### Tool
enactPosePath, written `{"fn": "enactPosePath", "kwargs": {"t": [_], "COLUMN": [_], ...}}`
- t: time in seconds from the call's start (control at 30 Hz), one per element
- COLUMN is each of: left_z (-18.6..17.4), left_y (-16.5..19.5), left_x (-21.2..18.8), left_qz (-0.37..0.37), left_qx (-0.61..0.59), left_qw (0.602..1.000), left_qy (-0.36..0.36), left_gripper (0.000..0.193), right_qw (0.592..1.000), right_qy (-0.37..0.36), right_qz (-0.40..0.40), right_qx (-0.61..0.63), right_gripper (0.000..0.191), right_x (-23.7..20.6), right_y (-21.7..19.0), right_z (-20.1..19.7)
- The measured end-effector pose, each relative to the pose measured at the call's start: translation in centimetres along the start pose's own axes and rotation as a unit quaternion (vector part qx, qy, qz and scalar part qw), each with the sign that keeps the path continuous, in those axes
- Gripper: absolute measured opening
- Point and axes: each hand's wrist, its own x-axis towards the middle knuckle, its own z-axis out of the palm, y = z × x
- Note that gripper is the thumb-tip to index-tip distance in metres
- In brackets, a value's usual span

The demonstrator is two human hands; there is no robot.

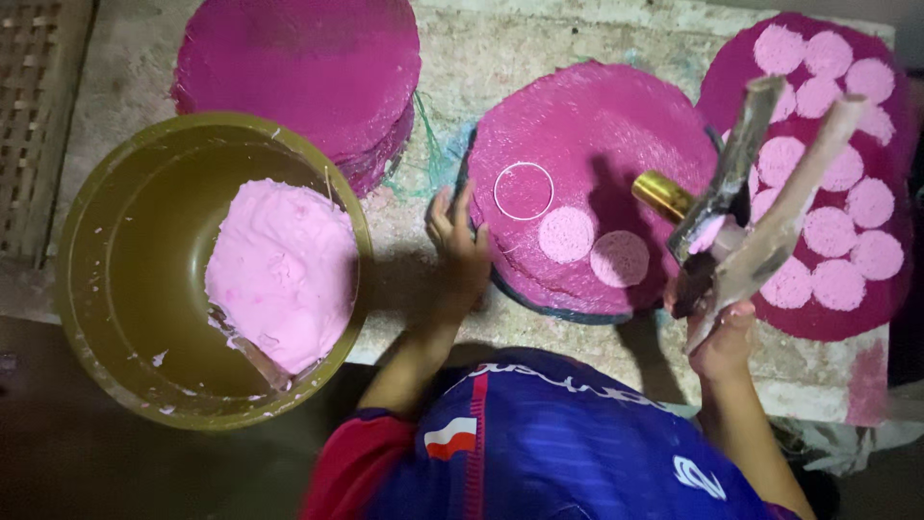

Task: The person scoops pink batter from a large bowl into a handheld depositing tool, then squeezes the tool to dispense round batter portions onto round magenta trays, refills the tool from the bowl, and moves filled trays aside on the table.

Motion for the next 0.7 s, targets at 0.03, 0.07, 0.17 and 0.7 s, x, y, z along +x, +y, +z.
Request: {"fn": "enactPosePath", "kwargs": {"t": [0.03,0.07,0.17,0.7], "left_z": [-0.5,-0.9,-1.5,-3.0], "left_y": [0.5,1.0,2.3,6.7], "left_x": [0.1,0.3,1.2,10.5], "left_qz": [0.055,0.111,0.169,-0.129], "left_qx": [0.044,0.088,0.145,-0.86], "left_qw": [0.997,0.989,0.97,0.416], "left_qy": [-0.019,-0.037,-0.098,-0.266], "left_gripper": [0.054,0.046,0.029,0.079], "right_qw": [1.0,1.0,1.0,0.821], "right_qy": [-0.004,-0.009,-0.017,-0.319], "right_qz": [0.006,0.011,0.008,0.394], "right_qx": [-0.008,-0.016,-0.018,-0.262], "right_gripper": [0.092,0.094,0.095,0.077], "right_x": [0.0,0.1,-0.2,9.6], "right_y": [0.1,0.2,0.5,-2.9], "right_z": [0.1,0.2,0.5,3.9]}}
